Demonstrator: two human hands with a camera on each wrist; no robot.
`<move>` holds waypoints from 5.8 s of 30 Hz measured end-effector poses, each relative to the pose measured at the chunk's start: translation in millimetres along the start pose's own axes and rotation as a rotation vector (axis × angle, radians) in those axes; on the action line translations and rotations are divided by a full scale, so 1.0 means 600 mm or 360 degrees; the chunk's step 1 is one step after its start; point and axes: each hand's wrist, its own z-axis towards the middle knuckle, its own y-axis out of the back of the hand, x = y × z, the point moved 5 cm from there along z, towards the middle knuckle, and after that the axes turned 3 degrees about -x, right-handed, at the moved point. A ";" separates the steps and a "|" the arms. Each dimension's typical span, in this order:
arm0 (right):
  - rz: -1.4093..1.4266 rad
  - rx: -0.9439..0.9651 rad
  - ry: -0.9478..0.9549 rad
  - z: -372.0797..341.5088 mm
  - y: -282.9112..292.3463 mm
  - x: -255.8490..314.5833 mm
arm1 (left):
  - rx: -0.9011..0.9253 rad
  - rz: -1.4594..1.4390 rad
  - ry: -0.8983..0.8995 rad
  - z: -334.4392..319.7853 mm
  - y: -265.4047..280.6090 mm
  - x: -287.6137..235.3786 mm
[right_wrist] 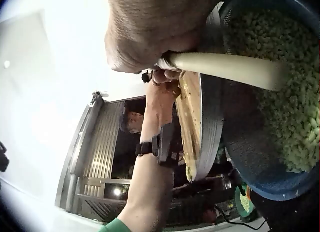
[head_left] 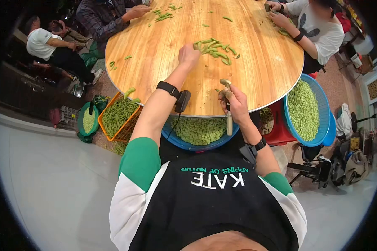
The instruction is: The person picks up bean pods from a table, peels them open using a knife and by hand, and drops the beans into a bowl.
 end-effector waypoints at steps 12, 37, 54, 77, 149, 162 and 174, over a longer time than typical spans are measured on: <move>0.0128 -0.0026 -0.0100 0.004 0.004 0.000 | 0.0377 -0.0796 0.0034 -0.051 -0.002 -0.011; 0.0514 0.0221 -0.0346 -0.018 -0.042 -0.009 | 0.0821 -0.1962 0.0132 -0.281 0.027 0.001; 0.1463 0.0424 -0.0941 -0.014 -0.050 -0.044 | 0.0249 -0.0745 -0.0911 -0.296 0.085 -0.025; -0.1339 -0.0092 0.0762 -0.006 -0.049 0.027 | 0.0252 -0.0532 -0.0610 -0.339 0.086 -0.034; 0.0168 0.0491 -0.0379 -0.052 -0.067 0.013 | 0.0725 -0.2081 0.0298 -0.354 0.047 0.005; 0.0097 0.0439 -0.0442 -0.036 -0.059 0.004 | 0.0921 -0.2168 0.0285 -0.336 0.031 0.025; -0.0927 0.0153 0.0291 -0.011 -0.035 -0.003 | 0.0732 -0.1840 0.0409 -0.326 0.030 0.015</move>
